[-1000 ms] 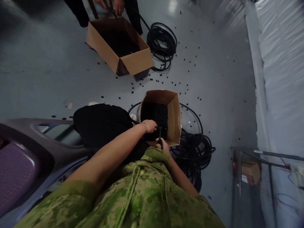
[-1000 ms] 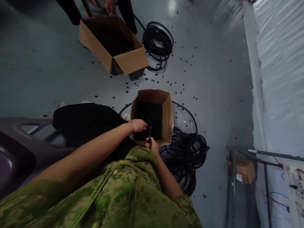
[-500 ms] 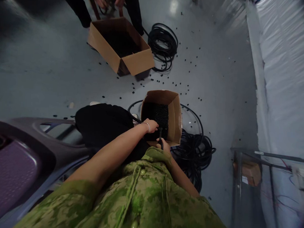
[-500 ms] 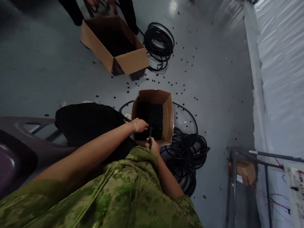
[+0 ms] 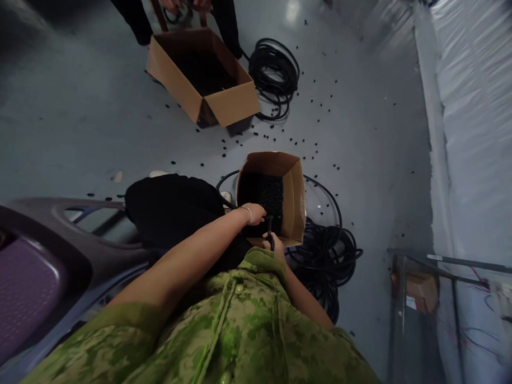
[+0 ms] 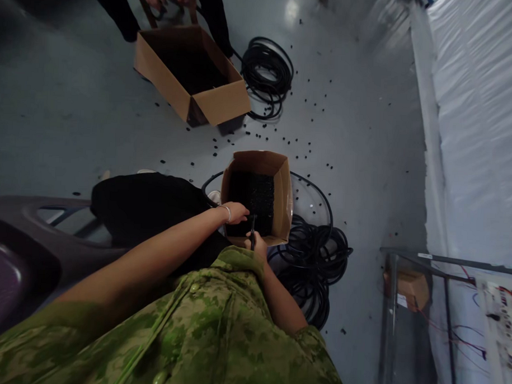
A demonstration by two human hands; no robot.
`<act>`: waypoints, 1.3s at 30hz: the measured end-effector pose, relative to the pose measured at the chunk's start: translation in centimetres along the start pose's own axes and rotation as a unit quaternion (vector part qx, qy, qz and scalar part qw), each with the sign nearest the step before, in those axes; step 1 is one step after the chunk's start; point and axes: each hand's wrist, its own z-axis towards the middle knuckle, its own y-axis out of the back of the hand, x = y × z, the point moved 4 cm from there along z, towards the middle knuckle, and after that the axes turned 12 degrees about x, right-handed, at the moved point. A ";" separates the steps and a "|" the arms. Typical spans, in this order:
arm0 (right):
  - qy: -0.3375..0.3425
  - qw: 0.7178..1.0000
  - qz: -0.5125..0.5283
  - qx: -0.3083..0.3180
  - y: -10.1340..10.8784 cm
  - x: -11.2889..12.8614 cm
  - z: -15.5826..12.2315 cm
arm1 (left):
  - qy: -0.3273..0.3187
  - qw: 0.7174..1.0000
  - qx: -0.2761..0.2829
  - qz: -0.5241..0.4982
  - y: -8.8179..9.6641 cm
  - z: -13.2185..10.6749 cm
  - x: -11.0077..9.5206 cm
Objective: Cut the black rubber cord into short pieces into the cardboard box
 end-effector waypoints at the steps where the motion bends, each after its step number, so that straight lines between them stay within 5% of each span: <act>1: 0.003 1.000 0.005 0.000 -0.1 0.0 0.0 | 0.003 1.000 0.000 -0.004 0.0 0.0 0.1; 39: -0.002 1.000 0.011 -0.008 -1.4 -1.0 0.9 | 0.059 0.998 -0.026 0.013 0.2 0.0 1.4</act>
